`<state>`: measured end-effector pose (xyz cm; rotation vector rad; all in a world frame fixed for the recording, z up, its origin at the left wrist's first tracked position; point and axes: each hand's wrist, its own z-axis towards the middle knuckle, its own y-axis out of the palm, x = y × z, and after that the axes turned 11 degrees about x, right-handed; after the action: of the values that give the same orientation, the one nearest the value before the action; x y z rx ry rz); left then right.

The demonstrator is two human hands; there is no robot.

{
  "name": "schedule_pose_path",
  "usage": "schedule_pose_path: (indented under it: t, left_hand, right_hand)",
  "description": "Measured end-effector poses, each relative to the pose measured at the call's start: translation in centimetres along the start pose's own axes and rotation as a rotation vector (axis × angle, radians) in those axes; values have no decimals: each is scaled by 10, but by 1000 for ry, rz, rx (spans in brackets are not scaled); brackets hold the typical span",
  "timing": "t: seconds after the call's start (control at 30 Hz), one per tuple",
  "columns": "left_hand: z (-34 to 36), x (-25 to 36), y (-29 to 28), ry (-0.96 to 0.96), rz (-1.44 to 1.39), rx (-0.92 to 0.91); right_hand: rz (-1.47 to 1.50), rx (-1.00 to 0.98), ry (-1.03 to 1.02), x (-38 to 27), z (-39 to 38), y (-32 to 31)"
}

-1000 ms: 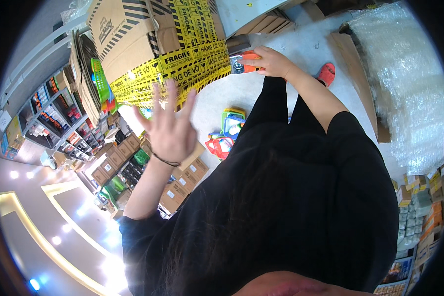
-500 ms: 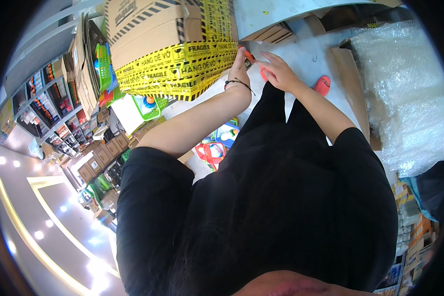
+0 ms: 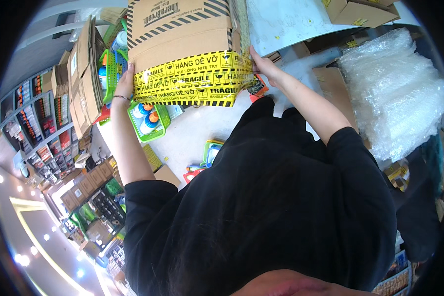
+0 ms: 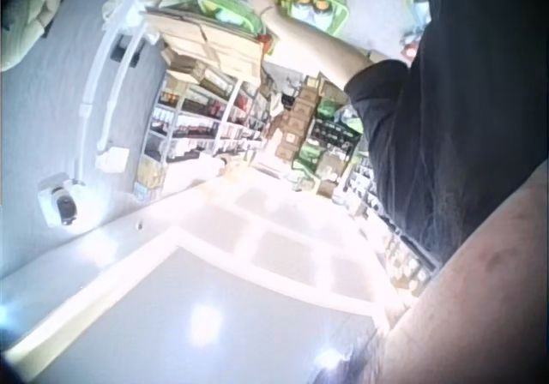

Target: The person uses a handheld tape dispenser to apply yellow fragile tape across the seams of a cardboard box. They rotate the box to seal multiple edges and then affix a white shipping label to the top surface.

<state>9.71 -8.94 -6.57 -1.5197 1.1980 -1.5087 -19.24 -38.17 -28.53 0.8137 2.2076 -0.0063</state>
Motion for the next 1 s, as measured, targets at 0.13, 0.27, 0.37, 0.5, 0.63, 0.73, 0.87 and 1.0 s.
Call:
schedule_pose_path:
  t: [0.13, 0.27, 0.37, 0.5, 0.63, 0.73, 0.87, 1.0]
  left_hand:
    - [3, -16, 4, -41, -356, -40]
    - [15, 0, -17, -116, -524, -232]
    - [24, -19, 3, -154, -727, -331]
    - [39, -59, 91, -173, -1022, -517]
    - [84, -54, 122, 168, -800, -238]
    - [85, -39, 54, 668, -298, 407]
    - [-63, -53, -28, 475, -902, 865]
    - [-176, -14, -4, 671, -175, 872]
  right_hand:
    - [-113, 202, -45, -24, -29, -3]
    - [-152, 220, -134, -69, -87, -19]
    - [-325, 210, -308, -118, -140, -28]
    - [-610, 199, -413, -174, -185, -35]
    - [-720, 45, -553, -201, -197, -17]
    - [-899, 3, -695, -192, -213, -18]
    - [-993, 38, -882, -134, -231, -36]
    - [-1047, 178, -1307, -69, -196, -17]
